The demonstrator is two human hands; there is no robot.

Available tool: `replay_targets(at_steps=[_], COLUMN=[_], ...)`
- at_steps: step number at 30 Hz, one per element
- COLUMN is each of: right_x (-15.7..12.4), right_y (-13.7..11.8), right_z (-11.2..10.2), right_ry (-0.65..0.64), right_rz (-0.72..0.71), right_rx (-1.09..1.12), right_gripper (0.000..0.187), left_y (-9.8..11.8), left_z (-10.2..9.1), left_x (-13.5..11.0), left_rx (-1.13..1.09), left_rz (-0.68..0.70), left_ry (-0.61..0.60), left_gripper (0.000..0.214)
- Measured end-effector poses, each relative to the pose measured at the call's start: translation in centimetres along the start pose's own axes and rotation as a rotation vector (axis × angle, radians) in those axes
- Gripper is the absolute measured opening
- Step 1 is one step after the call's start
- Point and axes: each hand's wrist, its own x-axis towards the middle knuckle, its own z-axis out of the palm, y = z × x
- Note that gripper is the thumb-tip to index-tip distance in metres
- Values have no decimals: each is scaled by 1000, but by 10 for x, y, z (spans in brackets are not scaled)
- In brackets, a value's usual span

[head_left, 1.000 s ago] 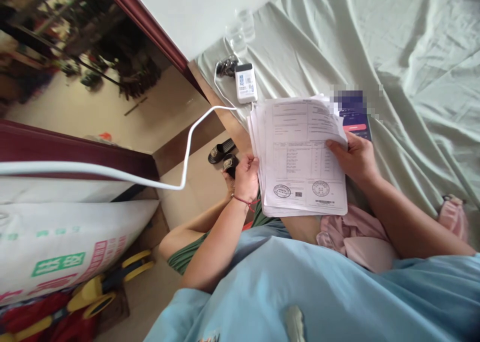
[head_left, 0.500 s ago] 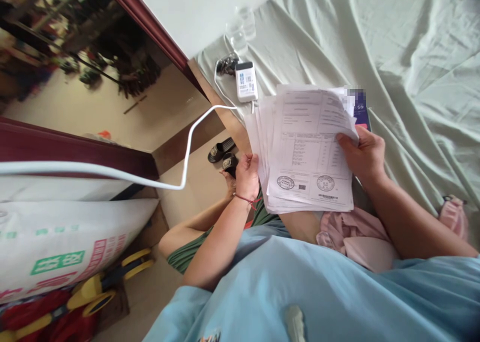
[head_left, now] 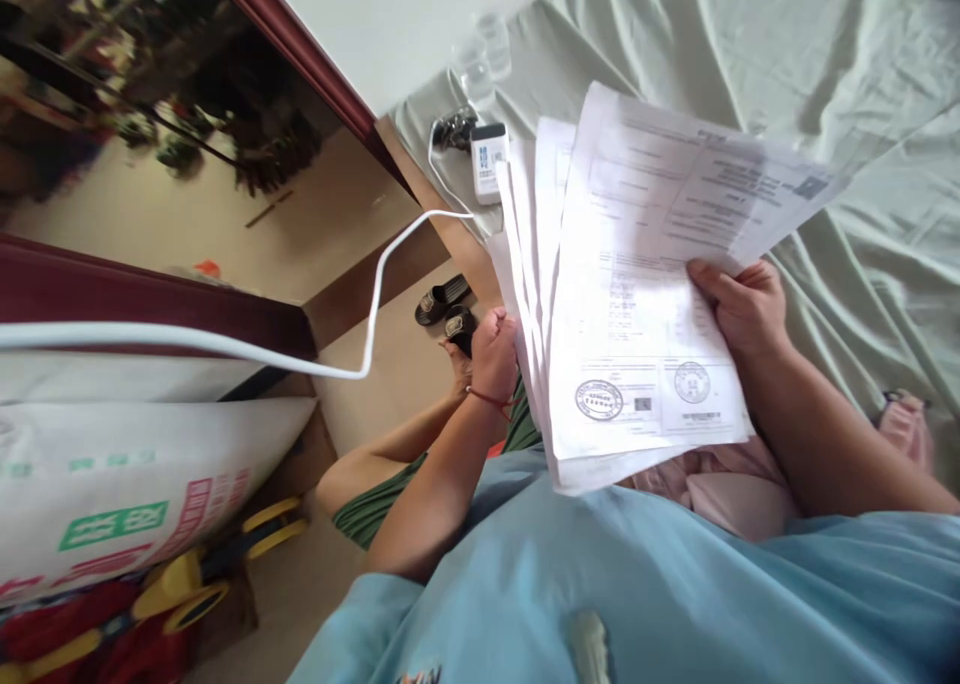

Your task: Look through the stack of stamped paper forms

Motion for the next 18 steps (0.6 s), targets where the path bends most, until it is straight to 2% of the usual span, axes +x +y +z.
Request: replay_targets(at_steps=[3, 9, 18], right_x=[1, 2, 2], right_y=[5, 15, 18], right_z=[-1, -2, -3], right_ry=[-15, -93, -96], right_rz=[0, -46, -106], right_rx=[-58, -285, -369], right_gripper=[13, 9, 7], left_y=[-1, -24, -33], left_z=[1, 7, 7], left_x=[-1, -1, 0], left_rx=[-47, -232, -239], left_rz=[-2, -15, 56], left_ry=[-34, -26, -3], left_gripper=[11, 23, 32])
